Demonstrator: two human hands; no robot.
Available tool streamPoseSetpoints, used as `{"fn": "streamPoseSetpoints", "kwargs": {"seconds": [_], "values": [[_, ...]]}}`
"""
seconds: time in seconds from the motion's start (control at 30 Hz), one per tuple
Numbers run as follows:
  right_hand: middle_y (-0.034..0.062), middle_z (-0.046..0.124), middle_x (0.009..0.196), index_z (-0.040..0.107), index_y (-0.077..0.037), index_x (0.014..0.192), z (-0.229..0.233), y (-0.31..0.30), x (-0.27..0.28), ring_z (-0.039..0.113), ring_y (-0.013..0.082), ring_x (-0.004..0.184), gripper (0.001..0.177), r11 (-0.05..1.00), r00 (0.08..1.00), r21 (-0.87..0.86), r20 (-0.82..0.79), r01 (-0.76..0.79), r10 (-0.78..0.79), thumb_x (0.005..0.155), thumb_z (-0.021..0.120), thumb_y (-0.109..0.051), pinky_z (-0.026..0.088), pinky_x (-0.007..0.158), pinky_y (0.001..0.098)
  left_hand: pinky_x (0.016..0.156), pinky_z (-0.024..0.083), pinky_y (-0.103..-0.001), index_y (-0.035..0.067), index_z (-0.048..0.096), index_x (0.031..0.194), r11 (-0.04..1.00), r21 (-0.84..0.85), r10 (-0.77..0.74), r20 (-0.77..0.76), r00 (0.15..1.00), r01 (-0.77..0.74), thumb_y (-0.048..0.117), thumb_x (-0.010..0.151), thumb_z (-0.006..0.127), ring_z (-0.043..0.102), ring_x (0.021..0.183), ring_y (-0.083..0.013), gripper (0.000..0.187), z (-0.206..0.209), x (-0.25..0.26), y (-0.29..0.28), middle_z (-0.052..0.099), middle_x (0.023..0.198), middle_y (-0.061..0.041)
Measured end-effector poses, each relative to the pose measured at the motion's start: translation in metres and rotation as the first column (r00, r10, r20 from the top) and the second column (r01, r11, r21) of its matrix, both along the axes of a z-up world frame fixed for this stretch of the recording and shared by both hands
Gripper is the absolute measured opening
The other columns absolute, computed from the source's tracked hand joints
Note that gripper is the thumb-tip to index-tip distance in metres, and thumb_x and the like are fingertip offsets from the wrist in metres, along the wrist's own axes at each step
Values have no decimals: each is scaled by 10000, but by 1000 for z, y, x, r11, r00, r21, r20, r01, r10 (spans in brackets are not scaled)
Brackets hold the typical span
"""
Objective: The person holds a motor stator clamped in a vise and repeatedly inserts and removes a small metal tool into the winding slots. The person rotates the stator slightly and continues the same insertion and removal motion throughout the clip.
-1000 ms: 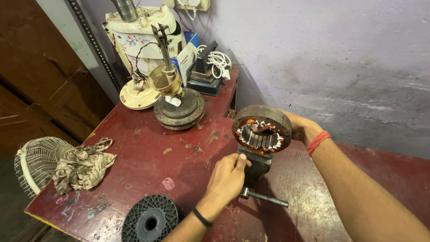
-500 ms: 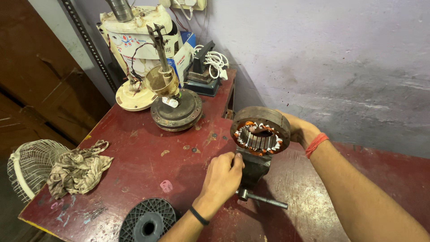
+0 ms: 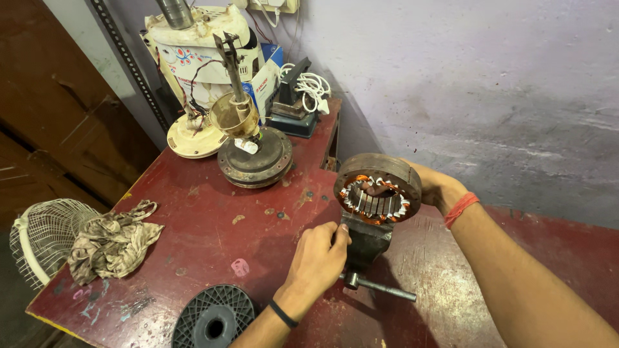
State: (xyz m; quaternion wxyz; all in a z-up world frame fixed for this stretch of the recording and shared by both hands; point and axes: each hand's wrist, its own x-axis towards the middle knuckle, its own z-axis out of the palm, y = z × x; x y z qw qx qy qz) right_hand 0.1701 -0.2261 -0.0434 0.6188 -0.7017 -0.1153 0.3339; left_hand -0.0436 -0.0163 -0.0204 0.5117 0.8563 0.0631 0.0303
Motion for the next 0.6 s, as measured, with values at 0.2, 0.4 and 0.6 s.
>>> {"fn": "streamPoseSetpoints", "kwargs": {"seconds": [0.2, 0.4, 0.6], "values": [[86, 752, 1129, 652, -34, 1307, 17, 7, -16, 698, 148, 953, 592, 999, 998, -26, 61, -28, 30, 748, 821, -128, 615, 800, 335, 627, 516, -452, -1, 733, 834, 1000, 10, -8, -26, 1000, 8, 281, 970, 534, 695, 604, -344, 372, 3, 3, 0, 663, 634, -225], [84, 754, 1081, 686, -15, 1257, 11, 1, -20, 681, 145, 938, 584, 999, 992, -12, 121, -35, 36, 713, 869, -127, 598, 774, 319, 617, 513, -453, -2, 734, 812, 1000, 8, 5, -3, 1000, -5, 291, 966, 552, 695, 600, -331, 378, 0, 8, -3, 657, 615, -219], [80, 762, 1061, 690, 6, 1243, 3, -1, -13, 678, 149, 919, 578, 997, 996, 42, 73, -61, 58, 709, 874, -119, 595, 791, 336, 575, 485, -452, -9, 714, 789, 1000, -8, 12, -12, 1000, -12, 290, 973, 546, 669, 546, -312, 390, 1, 8, -5, 629, 588, -214]]}}
